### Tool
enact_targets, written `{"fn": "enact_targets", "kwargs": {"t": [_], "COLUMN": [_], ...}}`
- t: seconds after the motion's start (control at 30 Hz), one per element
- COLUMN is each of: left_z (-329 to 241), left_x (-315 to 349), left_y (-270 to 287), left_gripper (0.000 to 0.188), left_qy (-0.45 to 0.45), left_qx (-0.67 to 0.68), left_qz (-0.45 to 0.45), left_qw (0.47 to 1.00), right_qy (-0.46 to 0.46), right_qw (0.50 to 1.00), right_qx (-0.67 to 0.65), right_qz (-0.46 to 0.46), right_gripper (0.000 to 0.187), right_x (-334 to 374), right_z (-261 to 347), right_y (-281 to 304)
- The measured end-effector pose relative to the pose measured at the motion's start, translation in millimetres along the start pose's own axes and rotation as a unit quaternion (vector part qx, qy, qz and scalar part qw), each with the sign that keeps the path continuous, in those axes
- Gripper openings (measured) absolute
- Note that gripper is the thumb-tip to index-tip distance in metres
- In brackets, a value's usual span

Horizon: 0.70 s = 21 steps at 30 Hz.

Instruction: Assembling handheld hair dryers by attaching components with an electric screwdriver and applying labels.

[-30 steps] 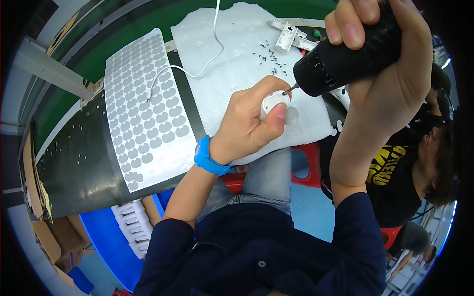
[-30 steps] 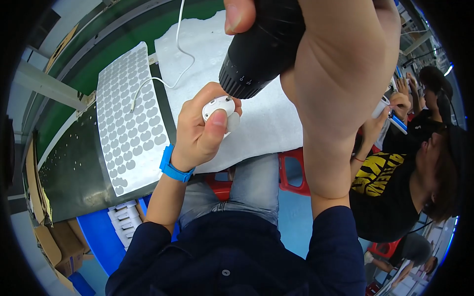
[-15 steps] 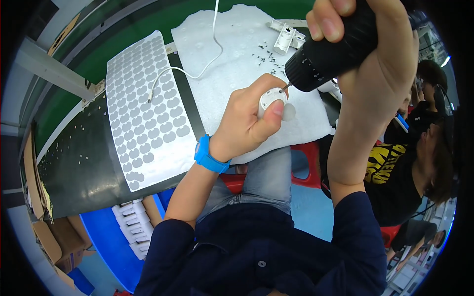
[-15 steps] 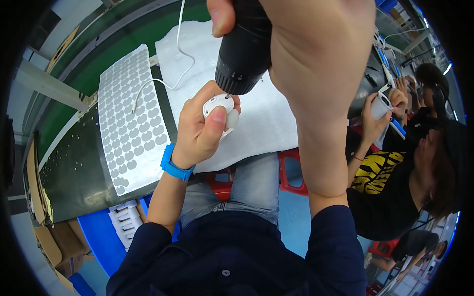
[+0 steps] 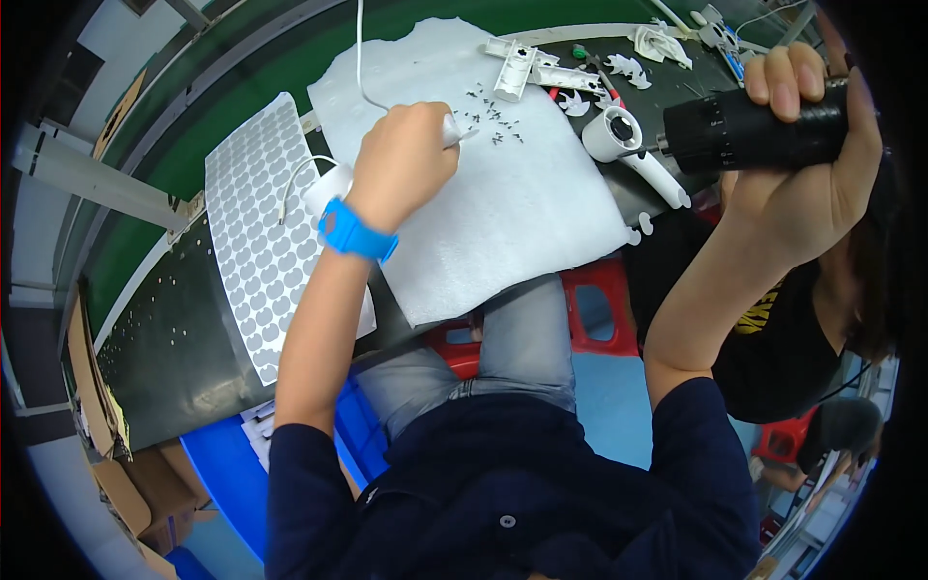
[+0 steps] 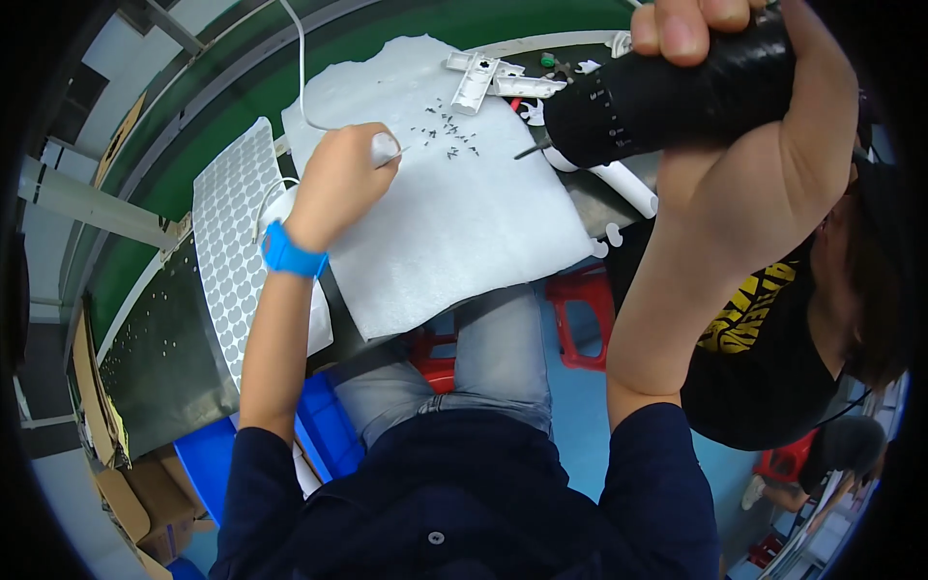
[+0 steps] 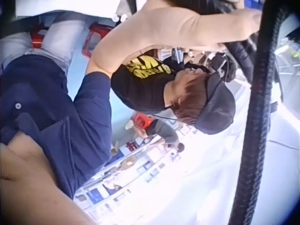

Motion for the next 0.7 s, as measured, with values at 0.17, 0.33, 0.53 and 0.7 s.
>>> {"fn": "enact_targets", "kwargs": {"t": [0.17, 0.33, 0.53, 0.7], "left_z": [-1.0, -4.1, -1.2, -17.4], "left_x": [-37.0, -49.7, -52.6, -36.0], "left_y": [-39.9, -63.9, -63.8, -1.8], "left_gripper": [0.011, 0.010, 0.014, 0.012], "left_qy": [-0.005, -0.010, -0.030, -0.057], "left_qx": [-0.153, -0.194, -0.188, -0.009], "left_qz": [-0.003, 0.021, 0.012, -0.046], "left_qw": [0.988, 0.981, 0.982, 0.997], "right_qy": [0.029, 0.056, -0.018, -0.039], "right_qw": [0.989, 0.958, 0.963, 0.958], "right_qx": [0.094, 0.191, 0.159, 0.139], "right_qz": [-0.108, -0.208, -0.217, -0.248], "right_gripper": [0.039, 0.041, 0.040, 0.039], "right_x": [14.1, 28.5, 33.3, 41.4], "right_z": [6.1, 17.9, 9.1, 4.4], "right_y": [-3.4, -6.7, -8.4, -6.6]}}
Point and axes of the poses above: each hand's wrist, its own x-axis away from the middle knuckle, its own y-axis out of the back of the hand, z = x × y, the point moved 8 cm from there along -x, towards the middle knuckle, and after that the axes turned 6 degrees about y, right-handed, at the moved point
